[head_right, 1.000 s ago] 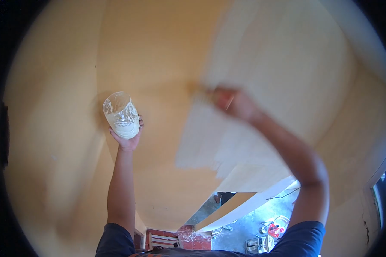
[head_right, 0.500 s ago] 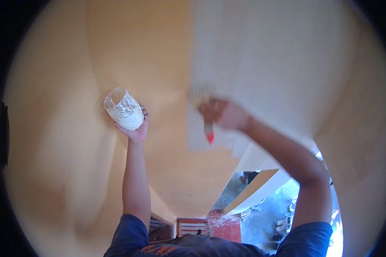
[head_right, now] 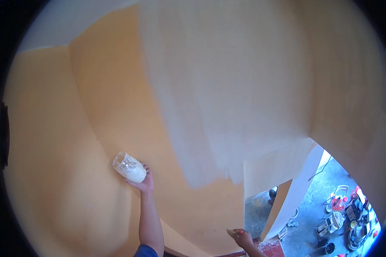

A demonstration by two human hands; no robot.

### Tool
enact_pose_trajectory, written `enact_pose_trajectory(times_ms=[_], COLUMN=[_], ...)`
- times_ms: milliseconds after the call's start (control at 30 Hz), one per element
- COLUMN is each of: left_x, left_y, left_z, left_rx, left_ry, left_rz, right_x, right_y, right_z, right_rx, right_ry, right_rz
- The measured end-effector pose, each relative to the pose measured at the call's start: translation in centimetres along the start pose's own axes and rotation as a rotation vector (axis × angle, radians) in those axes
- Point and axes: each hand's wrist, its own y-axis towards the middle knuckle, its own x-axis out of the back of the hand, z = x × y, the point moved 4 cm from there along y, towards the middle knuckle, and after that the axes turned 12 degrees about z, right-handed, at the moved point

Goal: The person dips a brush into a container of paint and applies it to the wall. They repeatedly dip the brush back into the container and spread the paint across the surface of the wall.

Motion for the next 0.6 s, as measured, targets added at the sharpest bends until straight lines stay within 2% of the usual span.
enact_pose_trajectory(times_ms=[67,133,167,233,333,433,500,533,600], left_x=[-0.1,0.2,-0.5,-2.9,-3.2,-3.9,-4.0,-4.2,-5.4], left_y=[-0.3,-0.6,-1.0,-2.8,-8.8,-13.1,-15.4,-15.4,-17.2], left_z=[-0.4,-0.6,-0.8,-0.9,-0.9,-1.0,-1.1,-1.4,-1.3], left_rx=[0.026,0.054,0.062,0.117,0.209,0.309,0.356,0.397,0.433], left_ry=[0.022,-0.005,-0.005,-0.074,-0.097,-0.149,-0.192,-0.24,-0.265], left_rz=[-0.004,-0.112,-0.1,-0.13,-0.13,-0.157,-0.172,-0.17,-0.201], right_x=[0.7,2.0,2.3,2.8,2.5,1.0,1.1,1.8,2.7], right_y=[-3.1,-5.0,-5.9,-8.4,-11.2,-11.1,-10.8,-9.9,-9.0], right_z=[-0.7,0.1,0.2,-0.3,-1.9,-4.0,-3.6,-1.1,1.8], right_rx=[-0.35,-0.476,-0.474,-0.603,-0.673,-0.628,-0.628,-0.638,-0.615], right_ry=[0.129,0.177,0.187,0.287,0.202,0.221,0.227,0.227,0.457], right_rz=[-0.064,-0.109,-0.119,-0.187,-0.205,-0.285,-0.266,-0.263,-0.209])
